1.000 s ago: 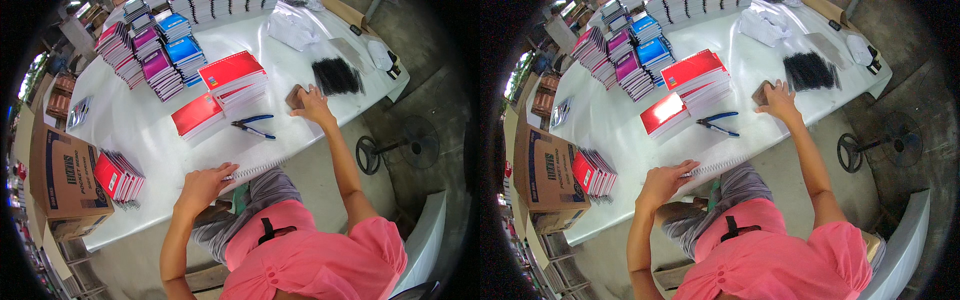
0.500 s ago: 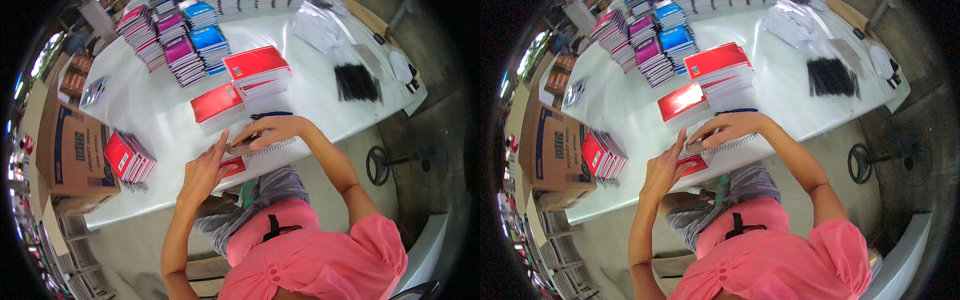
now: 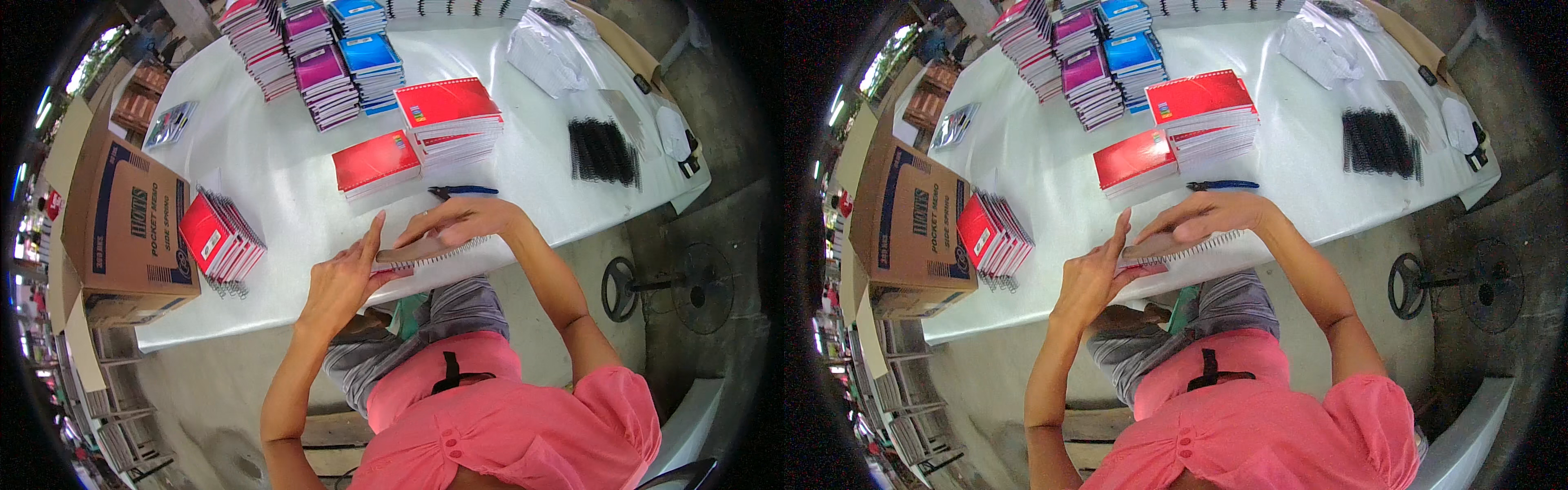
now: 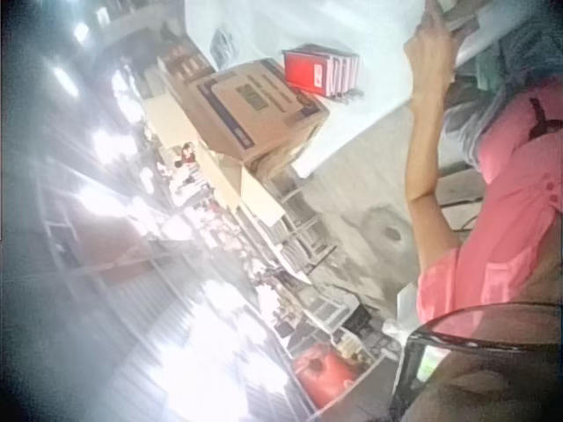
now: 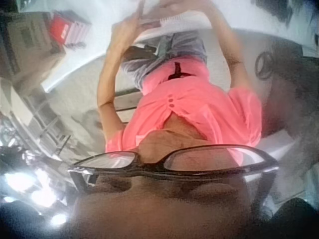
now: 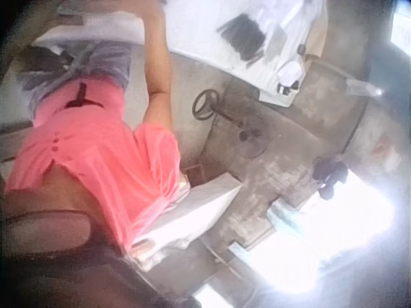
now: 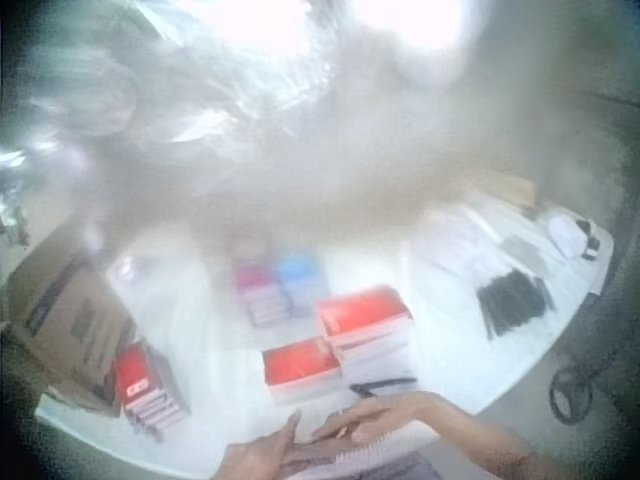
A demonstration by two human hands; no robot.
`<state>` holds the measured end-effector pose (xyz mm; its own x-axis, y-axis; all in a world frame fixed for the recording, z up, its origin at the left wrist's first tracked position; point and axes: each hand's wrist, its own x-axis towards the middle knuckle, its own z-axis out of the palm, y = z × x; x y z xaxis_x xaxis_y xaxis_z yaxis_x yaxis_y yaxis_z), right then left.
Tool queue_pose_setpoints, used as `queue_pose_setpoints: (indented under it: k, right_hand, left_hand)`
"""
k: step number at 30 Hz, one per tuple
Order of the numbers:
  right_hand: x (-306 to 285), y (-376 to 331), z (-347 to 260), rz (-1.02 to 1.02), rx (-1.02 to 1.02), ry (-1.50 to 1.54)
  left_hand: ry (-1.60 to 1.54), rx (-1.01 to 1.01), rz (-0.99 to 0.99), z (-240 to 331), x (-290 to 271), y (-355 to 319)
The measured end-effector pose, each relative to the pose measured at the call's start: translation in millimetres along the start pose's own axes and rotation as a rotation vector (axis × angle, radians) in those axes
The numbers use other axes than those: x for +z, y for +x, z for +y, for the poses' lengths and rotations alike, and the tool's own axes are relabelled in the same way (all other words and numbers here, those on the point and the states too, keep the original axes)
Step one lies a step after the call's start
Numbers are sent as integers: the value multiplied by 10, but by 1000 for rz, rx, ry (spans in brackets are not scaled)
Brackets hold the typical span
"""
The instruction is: The person assembles spiral notebooks by inserting metal coils into pre-punched holes and using pliers to crimp the ends of the wire.
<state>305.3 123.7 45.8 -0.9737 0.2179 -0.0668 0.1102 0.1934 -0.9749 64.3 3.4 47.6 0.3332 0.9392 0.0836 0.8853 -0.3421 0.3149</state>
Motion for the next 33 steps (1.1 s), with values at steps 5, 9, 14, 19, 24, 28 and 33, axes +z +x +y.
queue_pose_setpoints:
  k: [5, 9, 14, 19, 24, 28, 33]
  right_hand:
    - [62, 146, 92, 18, 124, -310]
    - [90, 193, 35, 11, -87, -4]
    - [73, 224, 63, 32, -119, 136]
    - [99, 343, -12, 43, 21, -88]
    - [137, 458, 52, 56, -72, -70]
    - [124, 493, 30, 15, -267, 265]
    - [131, 578, -26, 40, -25, -103]
  left_hand:
    - [28, -13, 10, -49, -32, -71]
    - [86, -32, 37, -119, -57, -95]
    - [100, -65, 69, -153, -40, -157]
    - [16, -48, 118, -173, -79, -173]
    - [-410, -199, 227, -234, 26, -224]
    - [-672, -289, 332, -276, 174, -293]
    - [-857, -286, 420, -319, 322, -365]
